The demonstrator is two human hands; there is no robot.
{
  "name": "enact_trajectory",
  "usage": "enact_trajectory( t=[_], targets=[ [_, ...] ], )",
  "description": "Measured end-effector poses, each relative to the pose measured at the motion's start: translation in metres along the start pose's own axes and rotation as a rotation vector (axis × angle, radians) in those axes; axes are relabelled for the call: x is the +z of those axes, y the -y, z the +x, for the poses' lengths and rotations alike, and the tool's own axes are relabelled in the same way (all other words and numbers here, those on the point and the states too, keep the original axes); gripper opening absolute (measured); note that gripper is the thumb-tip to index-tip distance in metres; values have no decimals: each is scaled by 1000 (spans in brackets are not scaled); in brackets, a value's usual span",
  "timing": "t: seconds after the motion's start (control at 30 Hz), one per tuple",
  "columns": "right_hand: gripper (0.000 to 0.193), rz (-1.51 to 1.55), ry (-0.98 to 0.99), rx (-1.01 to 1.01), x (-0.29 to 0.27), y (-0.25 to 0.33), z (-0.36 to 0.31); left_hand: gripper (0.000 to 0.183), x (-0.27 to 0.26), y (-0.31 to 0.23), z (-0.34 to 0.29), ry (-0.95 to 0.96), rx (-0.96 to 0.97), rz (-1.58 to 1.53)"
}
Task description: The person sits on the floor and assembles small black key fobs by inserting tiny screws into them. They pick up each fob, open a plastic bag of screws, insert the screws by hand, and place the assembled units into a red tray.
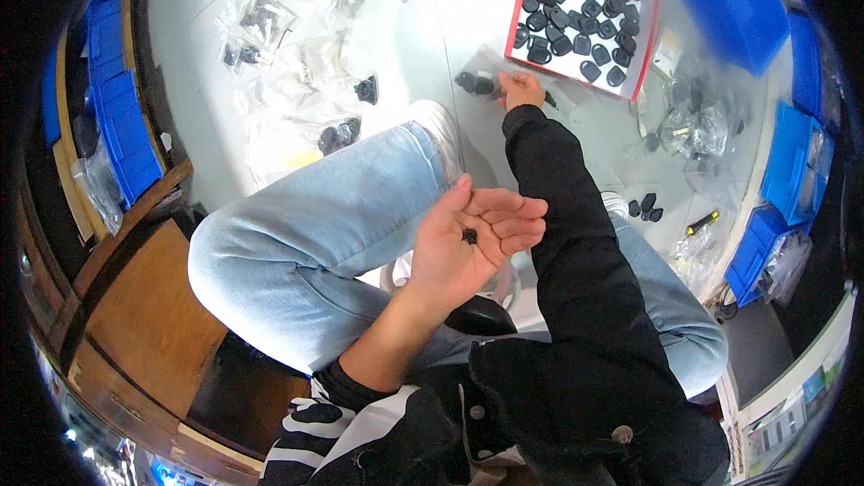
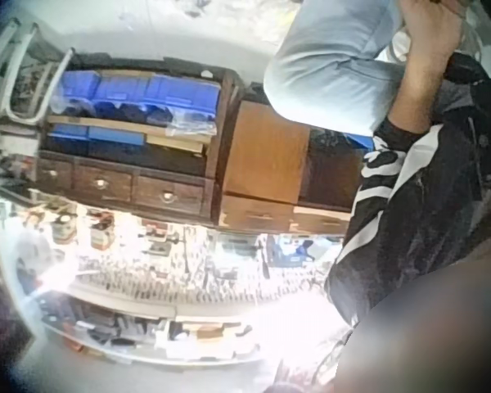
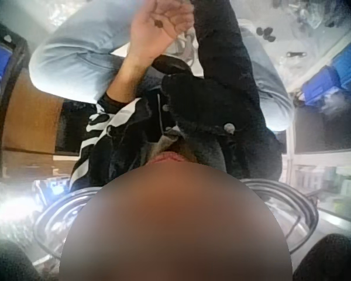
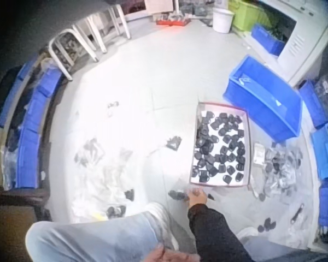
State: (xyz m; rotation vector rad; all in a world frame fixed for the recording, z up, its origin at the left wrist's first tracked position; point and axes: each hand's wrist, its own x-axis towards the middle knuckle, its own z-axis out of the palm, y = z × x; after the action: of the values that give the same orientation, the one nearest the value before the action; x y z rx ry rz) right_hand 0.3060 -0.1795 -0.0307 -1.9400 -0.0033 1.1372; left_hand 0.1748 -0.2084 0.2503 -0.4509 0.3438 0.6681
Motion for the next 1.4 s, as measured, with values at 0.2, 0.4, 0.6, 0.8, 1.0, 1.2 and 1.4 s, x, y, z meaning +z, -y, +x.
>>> enact_trajectory(
  t=[0.2, 0.4, 0.6, 0.8, 1.0, 1.2, 1.4],
  targets=[
    [16, -182, 155, -313, -27, 42, -70, 44, 17, -3, -3, -255, 145, 274],
    [11, -33, 265, -551, -121, 139, -208, 36, 49, 8, -28, -201, 251, 678],
    [13, 123, 303, -640, -193, 185, -315, 34, 73, 42, -61, -4, 153, 1001],
    [13, 111, 173, -843, -219, 187, -367, 28, 90, 87, -89, 36, 314, 1247],
    [11, 102, 209, -908, -234, 185, -396, 33, 107, 93, -116, 78, 338, 1412],
    [17, -167, 374, -951, -250, 191, -407, 25, 136, 75, -124, 252, 26, 1932],
    [19, -293, 420, -1002, -250, 195, -409, 19, 125, 81, -118, 564, -13, 2166]
  ],
)
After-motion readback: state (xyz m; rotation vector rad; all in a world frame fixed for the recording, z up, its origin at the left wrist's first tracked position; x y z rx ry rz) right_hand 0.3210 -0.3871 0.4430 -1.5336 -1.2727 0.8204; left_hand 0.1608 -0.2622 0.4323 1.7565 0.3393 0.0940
